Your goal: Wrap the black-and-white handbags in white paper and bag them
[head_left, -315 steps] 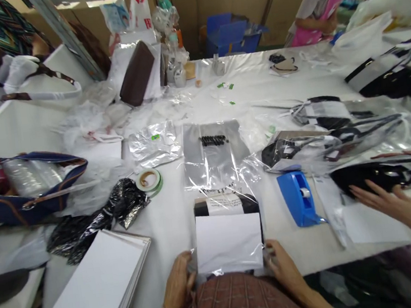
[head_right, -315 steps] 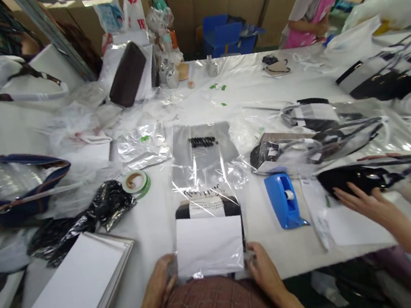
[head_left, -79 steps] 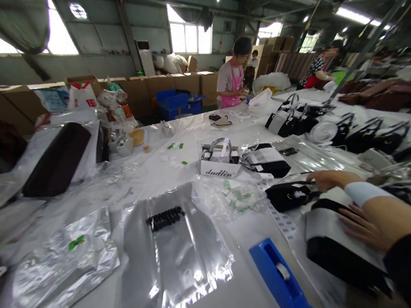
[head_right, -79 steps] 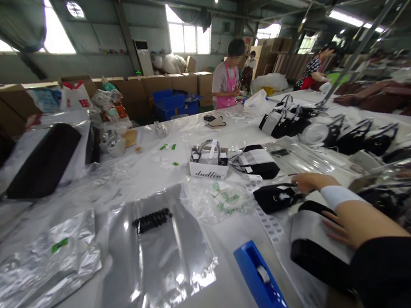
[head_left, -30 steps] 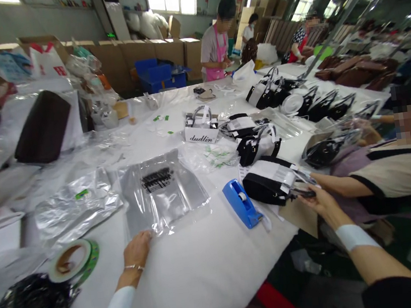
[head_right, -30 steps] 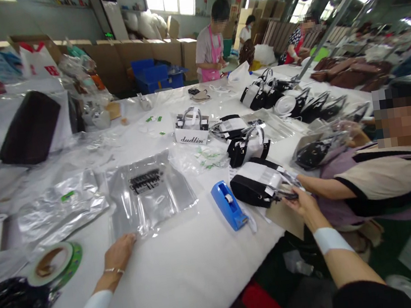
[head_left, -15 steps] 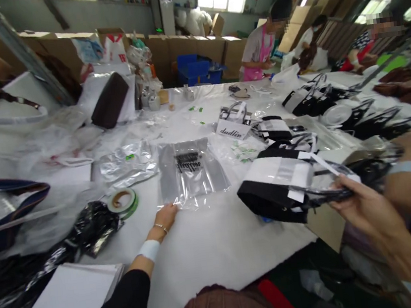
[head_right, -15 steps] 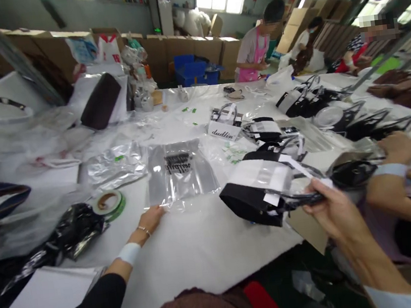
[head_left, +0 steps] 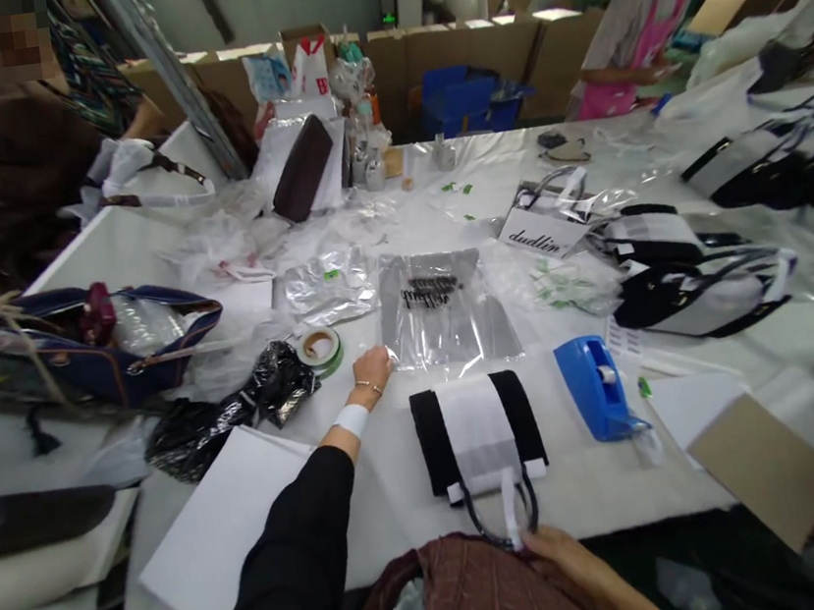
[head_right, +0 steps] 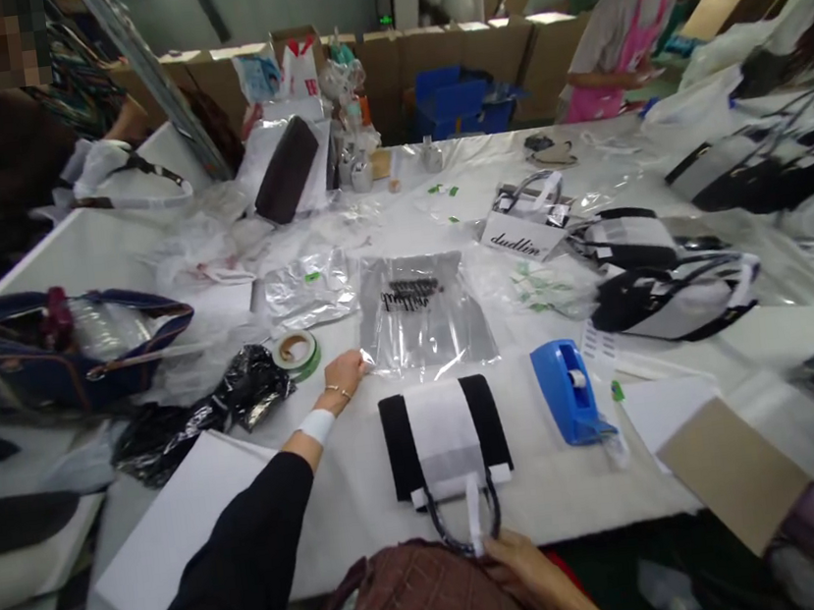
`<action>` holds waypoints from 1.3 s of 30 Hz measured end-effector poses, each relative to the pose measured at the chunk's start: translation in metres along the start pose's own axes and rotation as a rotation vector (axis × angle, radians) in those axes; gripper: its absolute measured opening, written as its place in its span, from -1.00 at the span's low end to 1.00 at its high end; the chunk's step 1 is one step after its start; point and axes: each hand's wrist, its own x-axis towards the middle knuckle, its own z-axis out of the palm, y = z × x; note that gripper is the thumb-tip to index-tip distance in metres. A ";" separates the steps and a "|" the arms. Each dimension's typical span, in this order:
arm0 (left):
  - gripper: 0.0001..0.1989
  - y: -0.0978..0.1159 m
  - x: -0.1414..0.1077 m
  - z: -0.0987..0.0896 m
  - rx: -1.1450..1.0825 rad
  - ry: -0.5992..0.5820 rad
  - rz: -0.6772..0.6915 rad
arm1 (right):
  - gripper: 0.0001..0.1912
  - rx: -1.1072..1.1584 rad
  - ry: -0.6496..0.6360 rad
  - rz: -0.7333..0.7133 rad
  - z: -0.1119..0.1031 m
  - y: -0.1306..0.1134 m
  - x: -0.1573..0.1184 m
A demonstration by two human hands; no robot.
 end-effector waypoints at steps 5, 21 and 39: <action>-0.68 -0.005 0.000 -0.005 -0.085 0.070 -0.051 | -0.63 -0.867 0.234 -0.156 -0.055 -0.030 0.001; -0.44 -0.138 -0.273 0.000 0.150 0.229 -0.412 | -0.51 -0.907 0.284 -0.373 -0.055 -0.099 0.030; -0.72 -0.159 -0.269 -0.043 0.148 0.061 -0.185 | -0.48 -0.475 0.244 -0.379 -0.062 -0.105 0.025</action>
